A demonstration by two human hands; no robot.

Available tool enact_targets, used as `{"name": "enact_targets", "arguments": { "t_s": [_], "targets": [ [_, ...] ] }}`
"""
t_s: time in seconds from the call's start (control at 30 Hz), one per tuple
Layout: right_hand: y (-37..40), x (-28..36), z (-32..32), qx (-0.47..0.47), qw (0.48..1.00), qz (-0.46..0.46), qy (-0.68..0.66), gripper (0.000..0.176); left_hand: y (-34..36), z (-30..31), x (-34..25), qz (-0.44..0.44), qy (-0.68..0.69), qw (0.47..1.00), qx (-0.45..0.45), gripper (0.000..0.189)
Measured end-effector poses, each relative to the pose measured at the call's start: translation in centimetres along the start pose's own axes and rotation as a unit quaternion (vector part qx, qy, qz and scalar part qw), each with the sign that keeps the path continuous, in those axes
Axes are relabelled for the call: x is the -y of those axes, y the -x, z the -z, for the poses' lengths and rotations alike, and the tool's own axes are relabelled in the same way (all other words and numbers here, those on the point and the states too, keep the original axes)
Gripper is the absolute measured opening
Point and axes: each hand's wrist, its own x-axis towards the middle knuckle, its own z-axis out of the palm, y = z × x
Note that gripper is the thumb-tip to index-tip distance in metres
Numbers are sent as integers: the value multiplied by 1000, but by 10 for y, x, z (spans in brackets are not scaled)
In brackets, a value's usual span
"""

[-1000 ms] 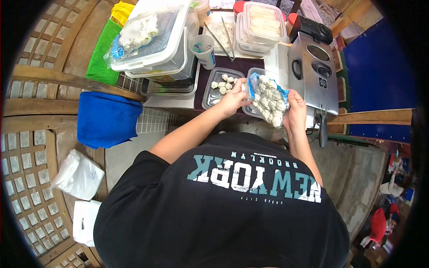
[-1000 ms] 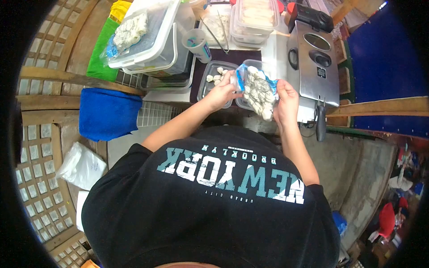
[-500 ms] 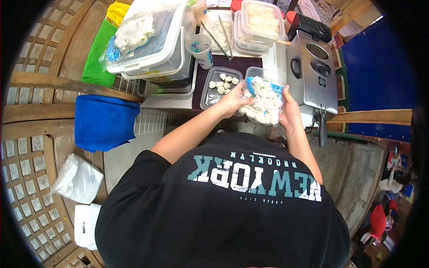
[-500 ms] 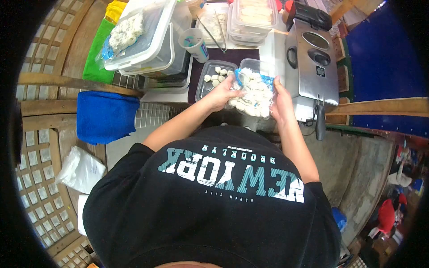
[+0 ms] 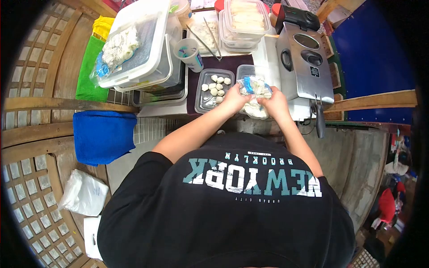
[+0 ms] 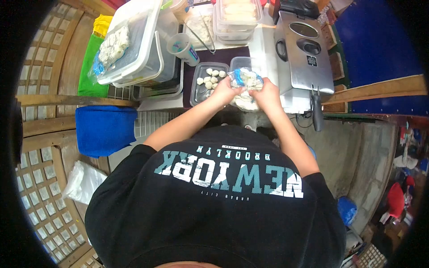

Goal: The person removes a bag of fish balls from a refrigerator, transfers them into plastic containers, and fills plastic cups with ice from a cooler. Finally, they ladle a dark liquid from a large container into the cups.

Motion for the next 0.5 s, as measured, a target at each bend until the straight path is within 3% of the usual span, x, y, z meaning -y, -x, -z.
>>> {"name": "enact_targets", "arguments": {
  "t_s": [0.03,0.17,0.2,0.27,0.3,0.4,0.5],
  "targets": [
    [-6,-5,-3,2,1000,2,26,54,0,-2,-1,12,-53,998,-16,38],
    [-19,-24,-12,-64,998,19,0,50,-16,-2,15,108,130,985,31,35],
    [-25,-29,-13,-24,992,-44,-118,48,-12,2,2,136,166,976,27,35],
    [-36,-37,-13,57,922,-166,-345,42,-10,5,-6,174,231,957,29,33],
    [-23,-10,1,89,903,-179,-380,34,-10,5,-5,183,261,947,35,33],
    [-29,-24,-1,82,951,-138,-263,29,-10,2,-1,178,301,936,43,30],
    [-31,-35,-10,55,960,-99,-256,26,-14,-2,6,163,283,945,34,29]
  ]
}}
